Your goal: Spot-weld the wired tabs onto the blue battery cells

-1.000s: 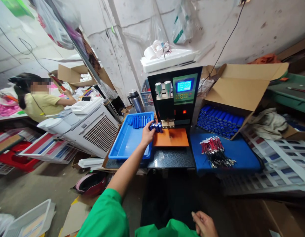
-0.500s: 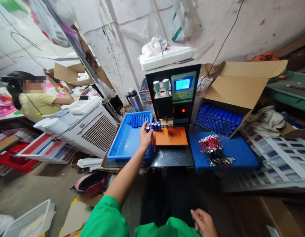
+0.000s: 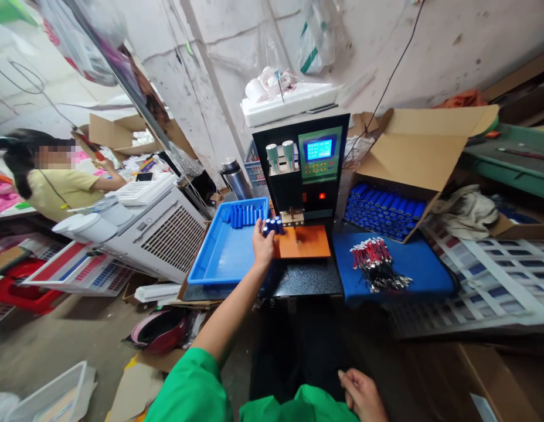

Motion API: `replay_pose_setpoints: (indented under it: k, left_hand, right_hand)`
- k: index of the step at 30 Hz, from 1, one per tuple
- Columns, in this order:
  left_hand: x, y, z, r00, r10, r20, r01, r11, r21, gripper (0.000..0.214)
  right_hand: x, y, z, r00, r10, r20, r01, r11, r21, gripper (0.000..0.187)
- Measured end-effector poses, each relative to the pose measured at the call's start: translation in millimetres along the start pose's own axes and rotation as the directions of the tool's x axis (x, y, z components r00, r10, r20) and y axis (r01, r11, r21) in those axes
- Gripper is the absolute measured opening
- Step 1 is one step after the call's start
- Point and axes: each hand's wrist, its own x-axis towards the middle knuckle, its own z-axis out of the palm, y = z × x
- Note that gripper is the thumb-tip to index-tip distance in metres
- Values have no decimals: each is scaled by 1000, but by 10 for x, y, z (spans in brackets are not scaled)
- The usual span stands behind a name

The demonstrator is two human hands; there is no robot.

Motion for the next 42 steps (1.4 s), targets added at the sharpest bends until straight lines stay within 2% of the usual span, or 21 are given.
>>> replay_pose_setpoints:
  k: [7, 16, 21, 25, 30, 33, 35, 36, 37, 39, 40, 41, 42]
  left_hand:
    - [-5, 19, 66, 999, -10, -45, 14, 995, 101, 63]
    - [-14, 19, 114, 999, -19, -48, 26, 985, 171, 73]
    - [-7, 54, 131, 999, -13, -33, 18, 984, 180, 74]
    - [37, 76, 144, 999, 14, -32, -9, 986, 168, 76]
    - [32, 139, 165, 999, -8, -34, 10, 998, 67, 79]
    - [-99, 226, 119, 999, 30, -32, -28, 999, 41, 78]
    - [-255, 277, 33, 988, 155, -21, -153, 986, 68, 76]
    - [-353, 291, -27, 968, 249, -18, -246, 964, 97, 75]
    - [-462, 294, -95, 935, 353, -14, -348, 927, 139, 72]
    - [-697, 259, -237, 842, 538, 40, -532, 816, 226, 60]
    - [-813, 221, -300, 794, 595, 125, -606, 756, 248, 50]
    - [-922, 173, -351, 741, 617, 265, -669, 706, 230, 38]
    - [-1018, 119, -387, 688, 593, 417, -706, 681, 195, 29]
  right_hand:
    - [-33, -88, 0, 1000, 4, 19, -4, 1000, 1, 71]
    - [8, -2, 7, 1000, -13, 6, 13, 1000, 14, 70]
    - [2, -94, 12, 999, -32, 1, 32, 999, 3, 69]
    - [26, -182, 17, 998, -60, -8, 60, 998, -13, 69]
    - [108, -150, 35, 997, -71, -42, 68, 996, -51, 69]
    - [127, -225, 5, 1000, -10, 20, 12, 996, -85, 66]
    - [117, -435, -80, 993, 34, 110, -20, 991, -129, 60]
    - [109, -601, -149, 989, 30, 148, -7, 988, -153, 56]
    - [106, -807, -236, 986, -7, 169, 36, 984, -174, 51]
    - [129, -1313, -455, 978, -169, 122, 191, 960, -204, 41]
    - [166, -1592, -580, 961, -270, 60, 276, 937, -213, 37]
    - [224, -1873, -709, 929, -369, -20, 354, 904, -240, 34]
    - [305, -2145, -836, 877, -469, -106, 425, 860, -283, 33]
